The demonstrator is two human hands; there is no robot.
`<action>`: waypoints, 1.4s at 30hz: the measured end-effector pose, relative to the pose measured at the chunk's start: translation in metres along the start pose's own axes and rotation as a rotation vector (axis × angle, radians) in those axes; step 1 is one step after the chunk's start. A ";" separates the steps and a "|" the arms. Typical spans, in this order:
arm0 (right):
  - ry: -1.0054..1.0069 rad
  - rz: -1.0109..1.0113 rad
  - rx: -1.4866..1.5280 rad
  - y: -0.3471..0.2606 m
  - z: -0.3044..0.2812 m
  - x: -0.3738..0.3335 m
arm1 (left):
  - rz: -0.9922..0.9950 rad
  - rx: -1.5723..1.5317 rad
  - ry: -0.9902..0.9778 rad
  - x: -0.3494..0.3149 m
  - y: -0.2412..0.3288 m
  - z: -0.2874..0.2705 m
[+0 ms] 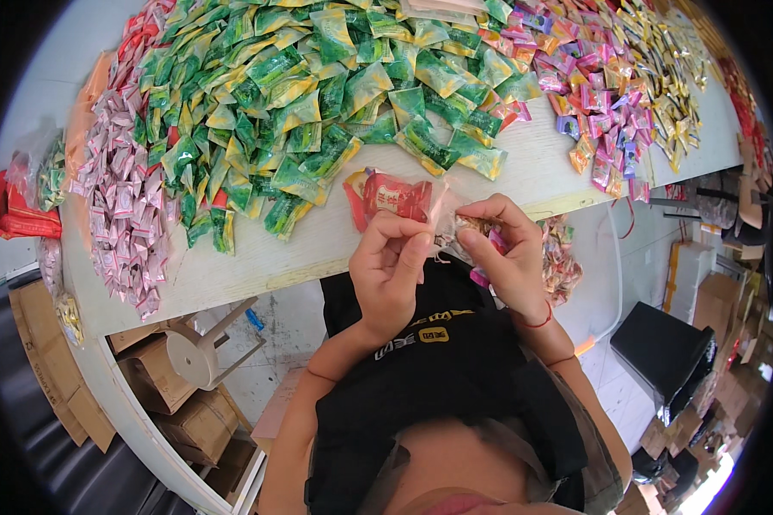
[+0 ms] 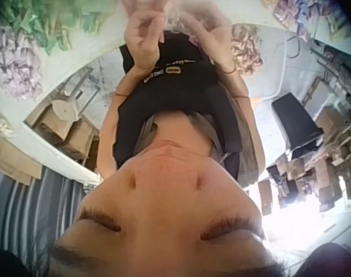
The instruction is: The person repeatedly picks small, individually wrapped candies from a large pile on a table and places them into small clear plastic bags. They then tie the bags closed with a string or ribbon and set the finished packages aside. The process is continuous and repetitive throughout the clip.
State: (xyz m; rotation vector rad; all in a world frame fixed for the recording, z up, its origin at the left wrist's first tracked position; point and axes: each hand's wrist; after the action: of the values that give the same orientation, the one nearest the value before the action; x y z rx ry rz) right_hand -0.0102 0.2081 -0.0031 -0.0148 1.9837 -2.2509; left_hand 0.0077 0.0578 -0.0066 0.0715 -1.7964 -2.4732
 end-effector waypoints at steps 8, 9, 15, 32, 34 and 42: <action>-0.122 -0.097 -0.220 -0.018 -0.006 -0.004 | 0.344 0.482 0.006 -0.002 0.004 0.001; -0.141 -0.032 -0.162 -0.020 -0.005 -0.005 | 0.372 0.524 0.025 -0.001 0.005 0.000; 0.047 -0.235 -0.327 -0.003 0.001 -0.002 | 0.081 0.216 -0.301 -0.013 0.018 0.010; 0.175 -0.159 -0.085 -0.024 -0.008 0.016 | -0.253 -0.191 -0.221 -0.003 0.007 0.011; 0.179 -0.129 0.375 -0.026 -0.018 0.021 | -0.212 -0.206 -0.084 0.002 0.007 0.009; 0.237 -0.759 -0.327 -0.022 0.014 0.018 | -0.179 -0.256 -0.091 0.006 0.007 0.014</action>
State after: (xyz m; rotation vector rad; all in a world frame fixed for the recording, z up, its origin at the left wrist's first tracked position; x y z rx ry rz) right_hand -0.0292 0.1946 0.0190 -0.6704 2.8172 -2.3427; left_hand 0.0004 0.0679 0.0041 0.1093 -1.5493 -2.8547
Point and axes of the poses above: each hand's wrist, its own x-axis towards the middle knuckle, its own z-axis out of the palm, y = z × x, and after that the axes turned 2 degrees about x, right-handed
